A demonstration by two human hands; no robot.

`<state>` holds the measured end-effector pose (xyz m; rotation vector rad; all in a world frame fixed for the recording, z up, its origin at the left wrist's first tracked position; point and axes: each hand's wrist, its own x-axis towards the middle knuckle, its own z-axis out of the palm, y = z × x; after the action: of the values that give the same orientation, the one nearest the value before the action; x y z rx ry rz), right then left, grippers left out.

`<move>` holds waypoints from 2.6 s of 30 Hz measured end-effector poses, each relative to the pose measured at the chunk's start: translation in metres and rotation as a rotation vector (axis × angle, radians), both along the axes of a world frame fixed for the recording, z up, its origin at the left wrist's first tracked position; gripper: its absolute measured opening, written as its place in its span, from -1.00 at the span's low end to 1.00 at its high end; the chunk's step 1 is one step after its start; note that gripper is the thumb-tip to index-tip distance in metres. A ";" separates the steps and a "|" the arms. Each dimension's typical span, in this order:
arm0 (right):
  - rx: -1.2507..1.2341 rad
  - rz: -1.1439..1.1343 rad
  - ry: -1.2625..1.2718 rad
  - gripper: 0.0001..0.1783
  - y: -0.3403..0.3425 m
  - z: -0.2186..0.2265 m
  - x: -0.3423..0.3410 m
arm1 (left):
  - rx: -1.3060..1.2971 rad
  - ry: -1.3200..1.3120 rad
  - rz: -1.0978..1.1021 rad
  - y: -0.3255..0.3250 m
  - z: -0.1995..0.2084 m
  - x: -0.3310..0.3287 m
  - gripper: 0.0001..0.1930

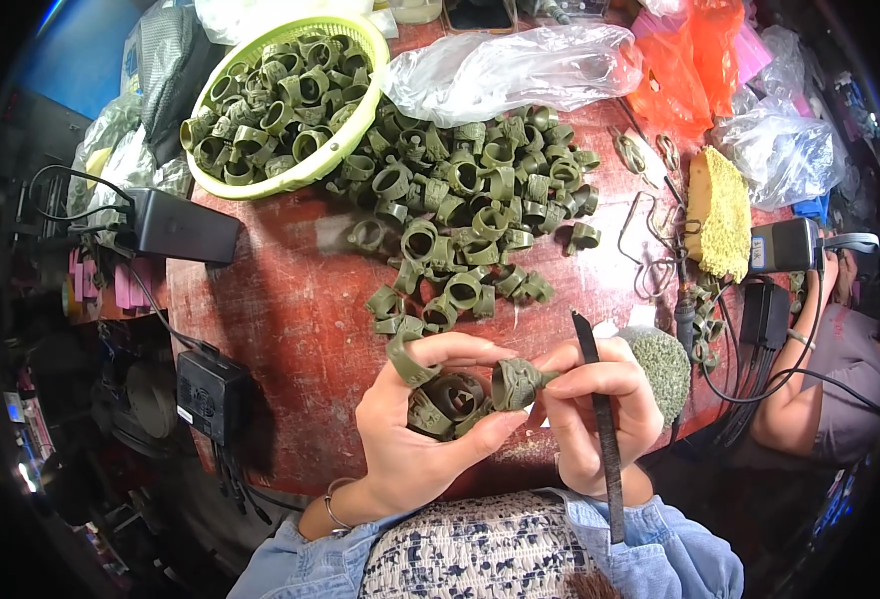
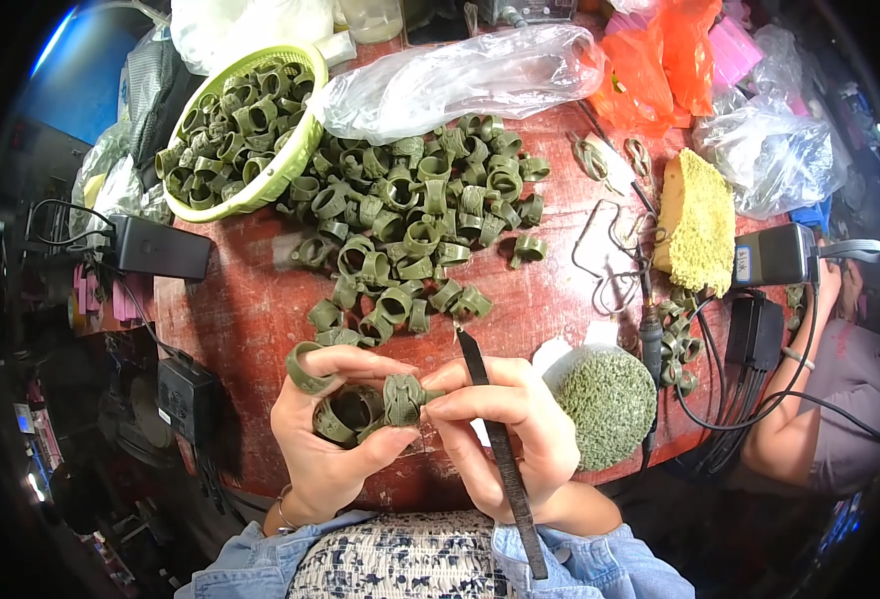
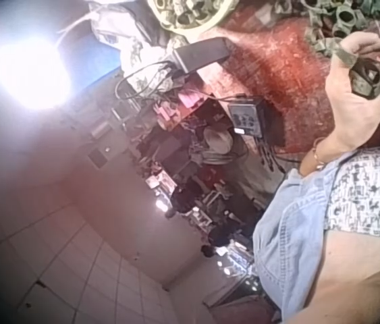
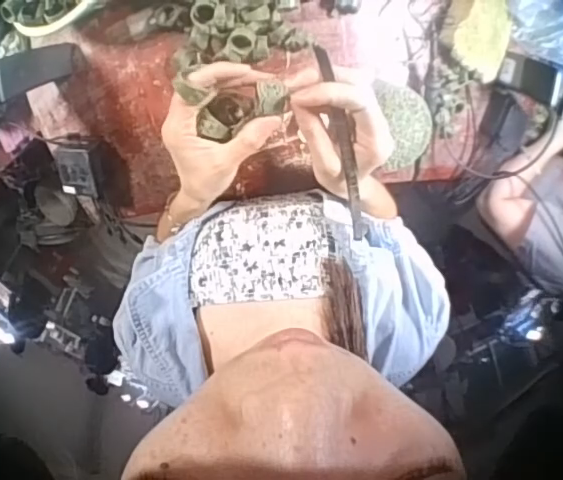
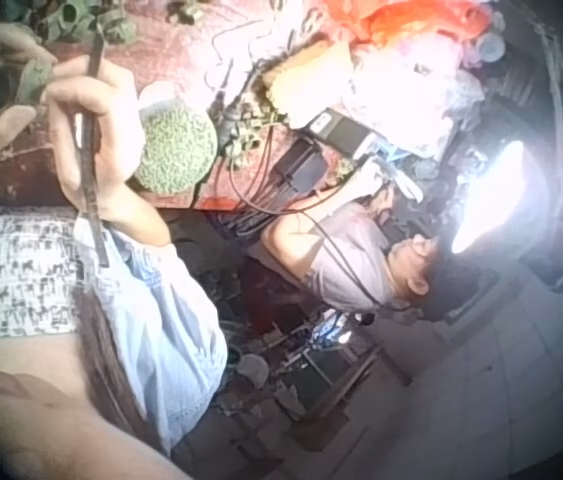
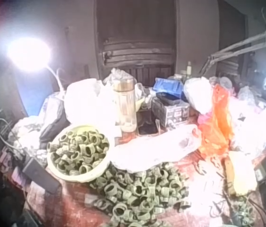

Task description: Trimming and cleaning green wax ring patterns for jewelry casting using a knife and a heated tool.

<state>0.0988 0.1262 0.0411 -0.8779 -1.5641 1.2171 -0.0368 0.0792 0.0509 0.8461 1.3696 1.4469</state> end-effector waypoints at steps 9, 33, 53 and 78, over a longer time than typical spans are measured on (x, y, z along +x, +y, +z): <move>0.149 -0.251 -0.294 -0.73 0.019 -0.014 -0.005 | -0.020 -0.372 -0.074 -0.004 -0.005 -0.009 -0.88; 0.457 -0.045 -0.362 -0.54 0.009 -0.018 -0.012 | -0.207 -0.249 -0.066 -0.001 -0.009 -0.004 -0.59; -0.062 0.209 0.234 -0.82 0.001 -0.003 0.003 | -0.009 -0.565 -0.125 0.000 -0.012 -0.014 -0.53; 0.191 0.065 -0.120 -0.84 0.001 0.002 -0.001 | 0.087 -0.104 -0.043 -0.001 -0.014 -0.007 -0.60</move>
<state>0.0976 0.1271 0.0432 -0.7925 -1.7847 1.0551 -0.0438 0.0786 0.0366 0.8385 1.2112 1.5052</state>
